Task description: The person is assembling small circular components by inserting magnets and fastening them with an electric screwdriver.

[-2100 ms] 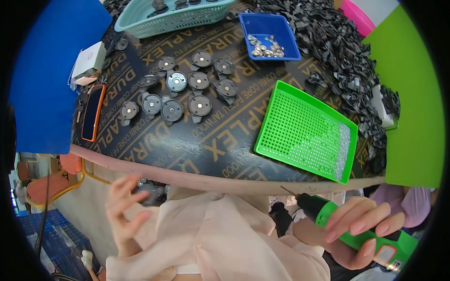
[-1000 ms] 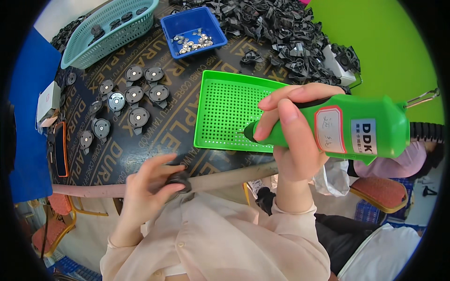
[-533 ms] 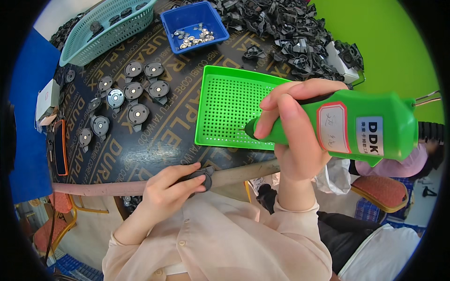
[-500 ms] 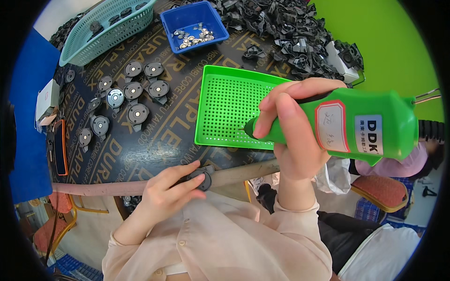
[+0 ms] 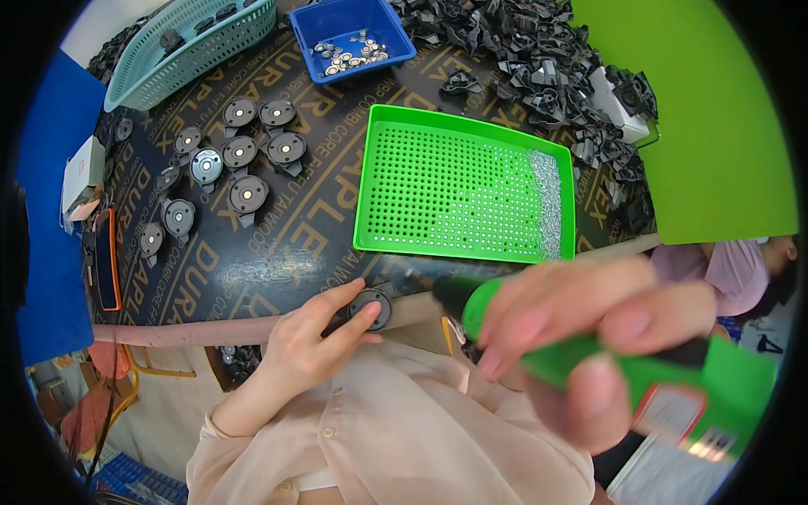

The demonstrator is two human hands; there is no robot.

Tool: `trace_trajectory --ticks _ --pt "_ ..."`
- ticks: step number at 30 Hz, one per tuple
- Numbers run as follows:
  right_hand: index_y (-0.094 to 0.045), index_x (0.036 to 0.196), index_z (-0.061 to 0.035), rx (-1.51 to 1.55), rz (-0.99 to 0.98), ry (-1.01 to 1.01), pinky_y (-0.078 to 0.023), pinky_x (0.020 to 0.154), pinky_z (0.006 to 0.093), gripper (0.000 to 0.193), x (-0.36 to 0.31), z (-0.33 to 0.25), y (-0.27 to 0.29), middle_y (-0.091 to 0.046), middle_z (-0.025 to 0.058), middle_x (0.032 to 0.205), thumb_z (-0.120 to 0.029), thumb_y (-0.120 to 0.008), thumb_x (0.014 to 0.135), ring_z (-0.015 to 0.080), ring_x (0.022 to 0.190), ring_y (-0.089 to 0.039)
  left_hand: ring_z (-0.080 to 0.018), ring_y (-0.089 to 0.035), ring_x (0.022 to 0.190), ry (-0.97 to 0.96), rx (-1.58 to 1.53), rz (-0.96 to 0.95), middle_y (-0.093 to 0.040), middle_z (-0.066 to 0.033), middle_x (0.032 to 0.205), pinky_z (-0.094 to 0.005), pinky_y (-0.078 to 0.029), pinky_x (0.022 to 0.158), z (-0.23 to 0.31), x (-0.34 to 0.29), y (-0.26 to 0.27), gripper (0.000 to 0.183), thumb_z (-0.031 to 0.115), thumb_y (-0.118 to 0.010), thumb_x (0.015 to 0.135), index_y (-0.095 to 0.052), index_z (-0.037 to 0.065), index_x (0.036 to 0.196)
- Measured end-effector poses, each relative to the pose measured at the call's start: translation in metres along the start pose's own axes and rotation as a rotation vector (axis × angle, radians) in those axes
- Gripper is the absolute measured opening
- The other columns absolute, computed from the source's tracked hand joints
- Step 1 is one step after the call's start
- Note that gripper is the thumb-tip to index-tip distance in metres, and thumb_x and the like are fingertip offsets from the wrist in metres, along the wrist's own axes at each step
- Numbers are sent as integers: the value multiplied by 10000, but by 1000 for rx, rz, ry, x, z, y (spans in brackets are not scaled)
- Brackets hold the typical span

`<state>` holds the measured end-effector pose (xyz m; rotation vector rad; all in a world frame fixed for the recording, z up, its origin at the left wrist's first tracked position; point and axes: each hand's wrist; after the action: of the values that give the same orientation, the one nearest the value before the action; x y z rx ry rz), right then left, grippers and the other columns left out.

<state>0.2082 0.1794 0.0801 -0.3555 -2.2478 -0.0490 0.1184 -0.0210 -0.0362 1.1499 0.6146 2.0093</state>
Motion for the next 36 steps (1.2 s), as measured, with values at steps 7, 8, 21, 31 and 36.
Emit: trace_trajectory --ticks 7,8,21,31,36 --pt "-355 1049 3 -45 -14 -187 -535 444 359 224 -17 -4 -18 -571 261 930 -27 -490 872 248 500 -573 -261 -671 809 -1 16 10 -633 -193 1095 -306 -571 617 1 0 -3 427 116 -818 645 -693 48 1048" --pt "-357 1041 -2 -68 -8 -215 -533 445 362 212 -18 -4 -19 -576 267 934 -23 -488 876 248 496 -574 -261 -671 809 -1 16 11 -633 -193 1095 -306 -571 617 2 0 -3 427 116 -818 645 -693 48 1048" --pt "-390 1032 -29 -52 -174 -194 -514 452 361 242 -13 9 -22 -618 206 868 -18 -580 881 231 511 -598 -250 -679 805 -1 38 64 -641 -180 1096 -287 -568 612 1 -5 -7 448 132 -818 640 -695 64 1065" --pt "-444 1063 63 -196 264 -83 -523 614 373 216 2 32 12 -634 287 878 13 -484 856 236 467 -573 -223 -682 756 25 40 98 -663 -163 1049 -263 -552 548 1 -5 -8 415 117 -822 625 -717 94 1025" --pt "-456 1032 69 -244 278 -75 -502 592 337 195 2 35 13 -634 291 857 26 -497 847 213 462 -563 -221 -681 750 24 52 106 -670 -163 1028 -260 -548 542 2 -3 -9 410 108 -822 608 -725 91 1005"
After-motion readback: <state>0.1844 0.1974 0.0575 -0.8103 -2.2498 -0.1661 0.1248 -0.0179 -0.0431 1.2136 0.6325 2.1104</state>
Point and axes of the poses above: each hand's wrist, its own x-axis towards the middle knuckle, its own y-axis out of the back of the hand, z = x × y
